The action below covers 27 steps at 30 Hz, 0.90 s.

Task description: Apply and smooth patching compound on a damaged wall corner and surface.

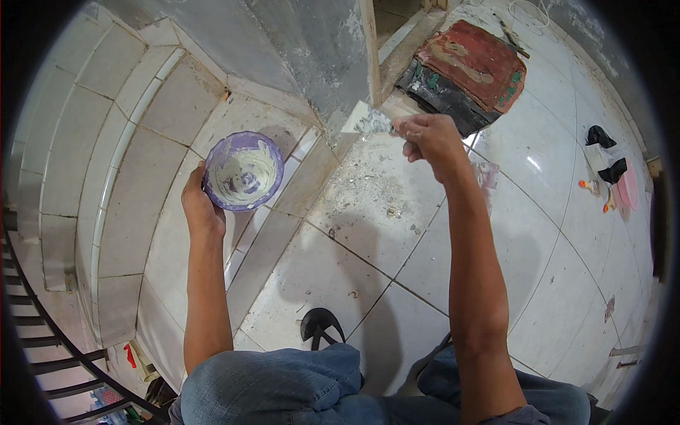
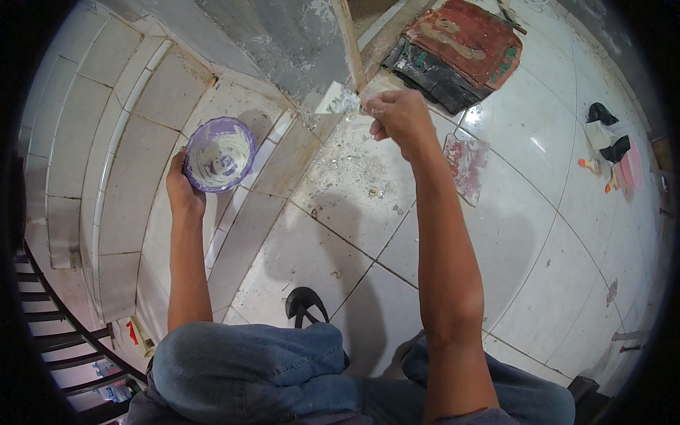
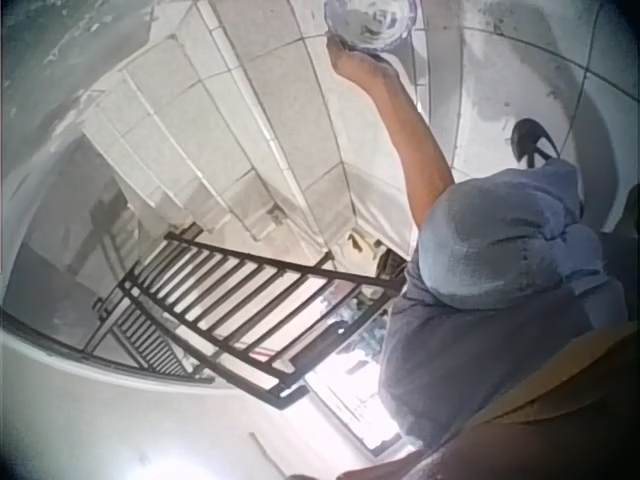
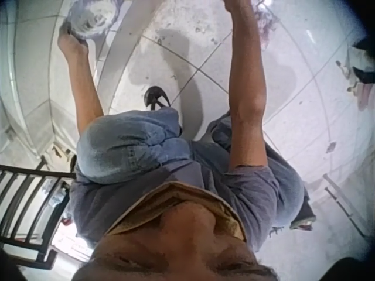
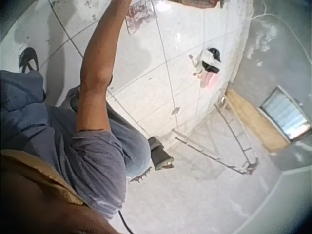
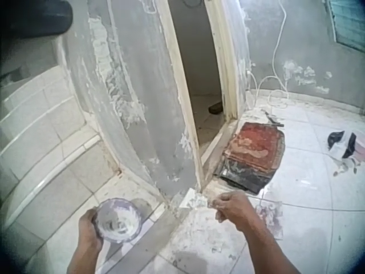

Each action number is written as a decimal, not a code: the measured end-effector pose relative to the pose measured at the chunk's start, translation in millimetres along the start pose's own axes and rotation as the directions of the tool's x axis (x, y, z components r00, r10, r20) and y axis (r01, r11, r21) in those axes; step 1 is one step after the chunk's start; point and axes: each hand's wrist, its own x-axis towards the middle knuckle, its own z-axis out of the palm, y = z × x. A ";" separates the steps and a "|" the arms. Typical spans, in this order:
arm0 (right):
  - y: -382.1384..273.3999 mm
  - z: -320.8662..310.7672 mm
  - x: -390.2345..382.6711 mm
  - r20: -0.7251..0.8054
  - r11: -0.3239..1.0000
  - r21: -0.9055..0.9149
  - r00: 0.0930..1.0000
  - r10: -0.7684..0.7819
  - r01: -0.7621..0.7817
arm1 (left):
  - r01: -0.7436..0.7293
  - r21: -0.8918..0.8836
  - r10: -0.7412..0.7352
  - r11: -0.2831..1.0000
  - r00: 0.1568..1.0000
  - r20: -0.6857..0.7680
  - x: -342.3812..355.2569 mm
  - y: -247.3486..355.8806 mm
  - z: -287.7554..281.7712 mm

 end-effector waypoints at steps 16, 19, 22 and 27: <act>-23.1 20.4 -13.3 0.012 0.956 0.286 0.998 -0.064 0.058 | 0.005 -0.027 -0.006 1.000 0.999 -0.036 -4.3 6.3 -0.7; -21.2 19.4 -15.1 -0.026 0.986 0.166 0.999 -0.023 0.027 | -0.013 -0.030 0.012 0.999 1.000 -0.016 -3.2 7.9 -5.1; 5.1 22.3 -3.8 -0.065 0.997 0.070 0.998 -0.016 0.021 | -0.008 -0.033 0.008 0.999 1.000 -0.004 -6.0 4.0 1.1; -3.8 39.1 -6.9 -0.040 0.996 0.086 0.999 -0.017 0.021 | -0.011 0.006 0.011 1.000 1.000 -0.008 -4.8 0.2 -3.2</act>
